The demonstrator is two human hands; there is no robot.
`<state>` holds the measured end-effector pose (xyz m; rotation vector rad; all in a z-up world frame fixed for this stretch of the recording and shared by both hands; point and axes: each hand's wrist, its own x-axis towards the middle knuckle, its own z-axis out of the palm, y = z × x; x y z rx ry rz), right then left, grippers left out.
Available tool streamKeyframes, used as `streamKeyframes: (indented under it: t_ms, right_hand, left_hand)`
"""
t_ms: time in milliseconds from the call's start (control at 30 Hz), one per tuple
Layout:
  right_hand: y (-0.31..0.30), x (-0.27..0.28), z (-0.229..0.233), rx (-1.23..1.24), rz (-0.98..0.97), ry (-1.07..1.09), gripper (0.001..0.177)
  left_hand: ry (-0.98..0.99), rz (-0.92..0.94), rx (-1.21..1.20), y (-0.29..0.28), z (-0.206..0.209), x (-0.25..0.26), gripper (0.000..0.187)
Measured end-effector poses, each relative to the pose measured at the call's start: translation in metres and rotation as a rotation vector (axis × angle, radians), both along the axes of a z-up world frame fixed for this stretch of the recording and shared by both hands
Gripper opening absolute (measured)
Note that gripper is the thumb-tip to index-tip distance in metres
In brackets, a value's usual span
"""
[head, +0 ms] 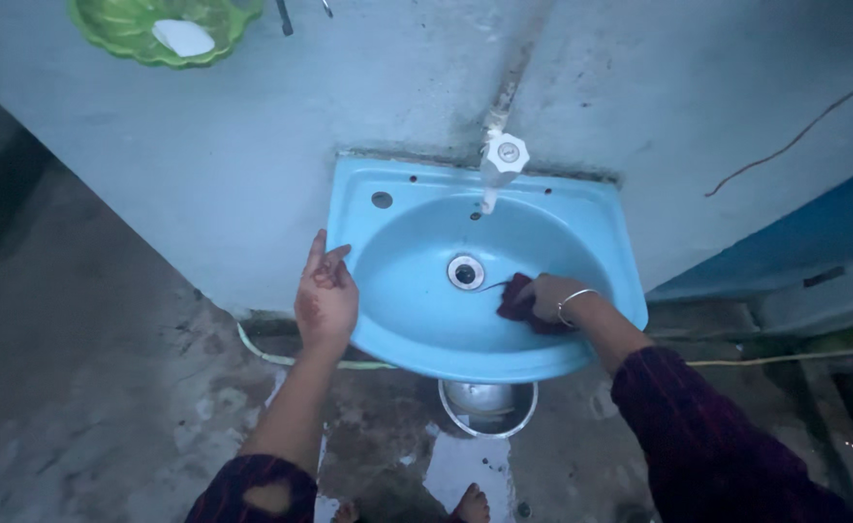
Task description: The person cleans a blue bathroom sink by wiping the basin, the rim, and the faucet fixture with a dark red cloth.
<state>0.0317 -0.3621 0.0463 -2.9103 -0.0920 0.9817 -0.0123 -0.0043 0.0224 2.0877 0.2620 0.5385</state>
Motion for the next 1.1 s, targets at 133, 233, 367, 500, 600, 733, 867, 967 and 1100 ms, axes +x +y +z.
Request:
streamKeyframes:
  t_ms: [133,233,367,500,600,733,867,967,1100]
  right_hand:
    - [0.003,0.001,0.004,-0.159,0.112,-0.151,0.057]
    - [0.007,-0.001,0.002,-0.239,0.154,-0.085,0.066]
    - [0.004,0.001,-0.020,-0.077,0.228,-0.128,0.056]
    - [0.039,0.004,-0.043,0.078,0.188,-0.007,0.055]
    - [0.079,0.006,-0.053,0.248,0.180,-0.016,0.057]
    - [0.134,0.011,-0.063,0.393,0.227,-0.101,0.054]
    - [0.184,0.037,-0.076,1.104,-0.613,0.253,0.049]
    - [0.203,0.041,-0.089,1.282,-1.016,0.200,0.046]
    - [0.206,0.032,-0.092,1.179,-0.866,0.132,0.050]
  left_hand:
    - [0.043,-0.004,-0.057,-0.001,0.002,0.001,0.044]
    - [0.071,-0.007,-0.079,-0.002,0.008,-0.003,0.048]
    - [0.041,0.001,0.003,-0.003,0.017,-0.004,0.045]
    - [0.135,-0.002,-0.160,-0.005,0.025,-0.007,0.049]
    - [0.055,0.010,-0.182,-0.005,0.024,-0.006,0.049]
    - [0.084,-0.009,-0.199,-0.003,0.012,-0.001,0.052]
    - [-0.027,-0.090,-0.369,-0.001,-0.006,0.006,0.056]
    - [-0.065,0.000,0.013,-0.002,-0.008,0.002,0.042]
    - [0.060,-0.053,-0.284,0.000,0.008,0.001,0.059]
